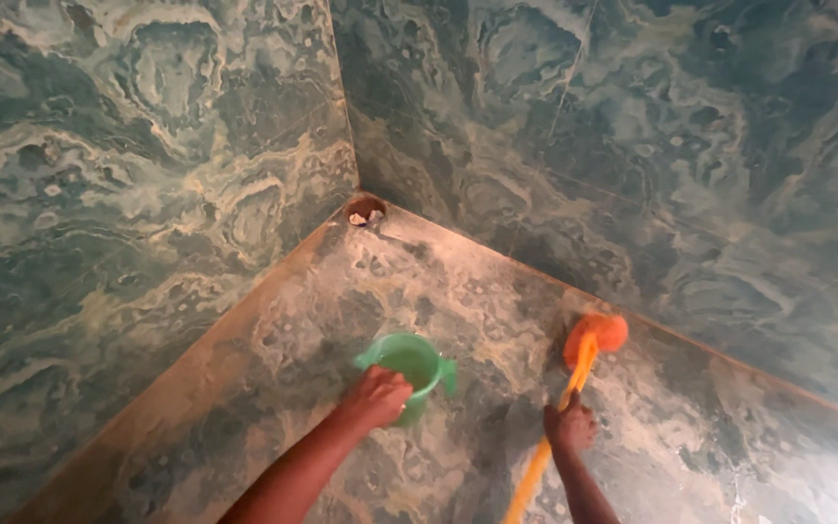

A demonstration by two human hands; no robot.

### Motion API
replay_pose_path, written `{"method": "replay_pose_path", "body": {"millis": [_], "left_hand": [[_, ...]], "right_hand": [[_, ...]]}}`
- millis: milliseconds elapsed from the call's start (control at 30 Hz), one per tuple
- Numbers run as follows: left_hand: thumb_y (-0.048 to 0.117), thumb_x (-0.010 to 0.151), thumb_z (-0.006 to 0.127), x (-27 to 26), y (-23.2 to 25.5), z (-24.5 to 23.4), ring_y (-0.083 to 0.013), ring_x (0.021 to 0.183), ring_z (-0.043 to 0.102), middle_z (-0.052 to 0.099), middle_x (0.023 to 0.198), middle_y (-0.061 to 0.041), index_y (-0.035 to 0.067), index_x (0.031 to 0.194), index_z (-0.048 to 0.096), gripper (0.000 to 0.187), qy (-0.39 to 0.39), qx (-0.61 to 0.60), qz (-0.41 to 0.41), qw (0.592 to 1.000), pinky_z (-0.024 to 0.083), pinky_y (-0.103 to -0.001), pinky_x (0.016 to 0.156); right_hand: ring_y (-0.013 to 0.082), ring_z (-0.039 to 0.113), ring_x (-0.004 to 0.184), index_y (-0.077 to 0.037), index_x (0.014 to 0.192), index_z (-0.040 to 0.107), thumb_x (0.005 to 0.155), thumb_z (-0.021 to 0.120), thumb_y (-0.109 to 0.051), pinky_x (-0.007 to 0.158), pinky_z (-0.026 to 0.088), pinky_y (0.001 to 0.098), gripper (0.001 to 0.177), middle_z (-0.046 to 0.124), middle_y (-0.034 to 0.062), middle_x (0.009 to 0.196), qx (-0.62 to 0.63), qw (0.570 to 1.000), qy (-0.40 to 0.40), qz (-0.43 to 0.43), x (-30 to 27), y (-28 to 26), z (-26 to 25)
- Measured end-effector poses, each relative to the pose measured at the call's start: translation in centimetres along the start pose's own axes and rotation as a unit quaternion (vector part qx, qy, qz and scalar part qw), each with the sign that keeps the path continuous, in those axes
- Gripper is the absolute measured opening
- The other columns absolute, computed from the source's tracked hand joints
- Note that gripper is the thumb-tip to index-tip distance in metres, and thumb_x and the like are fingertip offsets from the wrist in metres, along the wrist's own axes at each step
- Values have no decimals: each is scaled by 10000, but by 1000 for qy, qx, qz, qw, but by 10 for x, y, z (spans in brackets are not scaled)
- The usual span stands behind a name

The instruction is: The person cleans a floor drain by hand using a brush and water from a bucket, scrubbing the drain and the surrounding floor area.

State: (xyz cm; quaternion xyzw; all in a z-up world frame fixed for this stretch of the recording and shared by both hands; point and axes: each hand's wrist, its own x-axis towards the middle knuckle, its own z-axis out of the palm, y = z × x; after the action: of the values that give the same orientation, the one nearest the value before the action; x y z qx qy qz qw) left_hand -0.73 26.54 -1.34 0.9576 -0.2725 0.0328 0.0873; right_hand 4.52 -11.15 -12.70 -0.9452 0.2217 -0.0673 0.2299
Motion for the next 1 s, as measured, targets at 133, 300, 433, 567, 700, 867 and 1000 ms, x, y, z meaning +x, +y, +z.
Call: {"method": "replay_pose_path", "body": {"millis": [133,300,433,567,700,867,1000], "left_hand": [[65,700,733,-8,-15,15,-373,800,719,733,780,-162,57,691,748,19,46,-6,-4,999,558,-508,715],[93,708,752,-17,-39,29,-340,830,724,726,800,-169,71,754,766,53,-33,55,-82,995,580,-467,719],[94,795,736,-28,-51,51,-322,807,730,735,794,-156,72,763,771,52,-67,74,-118,988,572,-473,692],[82,781,718,-48,-54,72,-323,782,731,727,778,-170,61,769,751,41,76,-127,-181,972,569,-454,685],[92,765,694,-46,-63,76,-363,790,705,695,768,-188,82,708,732,69,40,77,-115,990,560,-484,660],[81,691,659,-54,-58,54,-392,814,698,696,798,-204,54,721,717,71,76,22,-119,990,558,-505,687],[53,786,626,-56,-55,55,-376,783,716,722,799,-201,15,810,705,91,190,-364,-275,869,556,-493,691]], "right_hand": [[475,679,1009,-270,1582,482,911,614,-283,868,548,582,684,673,253,1165,71,996,-44,-20,15,-1,-6],[469,681,927,-247,1588,332,842,645,-241,774,572,560,809,596,252,1225,57,986,-47,-147,18,-20,-3],[435,700,854,-272,1629,166,925,571,-234,722,592,535,813,555,225,1278,-12,956,-130,-263,5,-32,10],[428,713,794,-231,1608,136,967,533,-234,662,592,549,754,504,224,1347,-84,927,-206,-302,-5,-51,27],[421,720,809,-180,1619,201,944,532,-187,684,602,547,752,564,217,1290,-165,912,-114,-357,21,-57,23],[454,709,943,-169,1614,251,906,568,-228,745,599,557,778,573,258,1240,-157,961,-55,-219,72,-19,-24],[458,710,934,-182,1603,230,930,558,-234,760,589,566,751,555,267,1263,-145,976,-81,-142,74,-20,-23]]}}
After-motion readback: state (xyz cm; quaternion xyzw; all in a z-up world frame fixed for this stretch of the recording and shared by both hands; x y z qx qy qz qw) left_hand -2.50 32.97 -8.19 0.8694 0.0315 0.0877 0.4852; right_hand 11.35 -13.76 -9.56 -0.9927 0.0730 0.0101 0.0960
